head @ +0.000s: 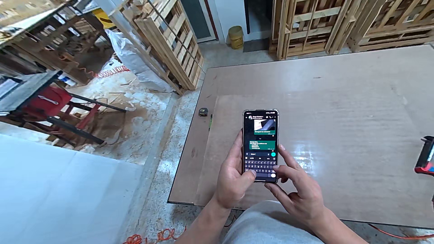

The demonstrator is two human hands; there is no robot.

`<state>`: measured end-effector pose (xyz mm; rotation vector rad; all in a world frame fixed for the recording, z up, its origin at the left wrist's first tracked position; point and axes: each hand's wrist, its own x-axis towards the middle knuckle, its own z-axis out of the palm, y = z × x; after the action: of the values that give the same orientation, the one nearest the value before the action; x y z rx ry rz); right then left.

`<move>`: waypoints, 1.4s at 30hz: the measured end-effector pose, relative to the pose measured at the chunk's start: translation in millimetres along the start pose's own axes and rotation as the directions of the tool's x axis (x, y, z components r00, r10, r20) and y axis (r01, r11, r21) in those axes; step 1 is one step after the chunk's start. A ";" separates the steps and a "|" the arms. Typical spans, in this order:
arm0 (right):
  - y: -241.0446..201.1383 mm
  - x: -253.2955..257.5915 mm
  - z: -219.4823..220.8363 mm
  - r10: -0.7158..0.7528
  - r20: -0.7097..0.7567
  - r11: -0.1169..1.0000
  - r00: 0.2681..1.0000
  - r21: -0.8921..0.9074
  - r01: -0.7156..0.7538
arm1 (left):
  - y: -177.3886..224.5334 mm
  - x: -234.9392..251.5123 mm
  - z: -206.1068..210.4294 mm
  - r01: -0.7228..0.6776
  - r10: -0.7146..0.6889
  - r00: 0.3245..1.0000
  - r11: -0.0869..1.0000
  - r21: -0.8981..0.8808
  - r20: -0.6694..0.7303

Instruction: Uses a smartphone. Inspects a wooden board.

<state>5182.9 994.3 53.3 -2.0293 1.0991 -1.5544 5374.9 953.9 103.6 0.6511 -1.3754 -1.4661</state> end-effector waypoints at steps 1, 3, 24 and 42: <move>0.0 0.5 -0.1 0.000 0.002 1.000 1.000 -0.003 0.000 | -0.4 0.3 0.1 -0.001 0.001 1.000 1.000 -0.003 0.001; -0.3 1.3 -0.3 0.001 0.006 1.000 1.000 -0.013 -0.001 | -0.9 0.3 0.6 0.003 -0.003 1.000 1.000 -0.015 -0.008; 3.9 4.4 3.6 0.017 0.079 0.995 0.997 -0.099 -0.009 | -7.8 3.2 3.8 -0.015 0.031 0.982 0.996 0.089 -0.189; 5.0 3.0 4.6 0.021 0.064 0.998 0.998 -0.054 -0.017 | -10.0 1.3 -1.7 -0.015 0.017 0.993 1.000 0.016 -0.115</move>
<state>5185.7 988.1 50.3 -2.0826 1.1435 -1.4546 5373.1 950.8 94.0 0.7215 -1.3007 -1.3846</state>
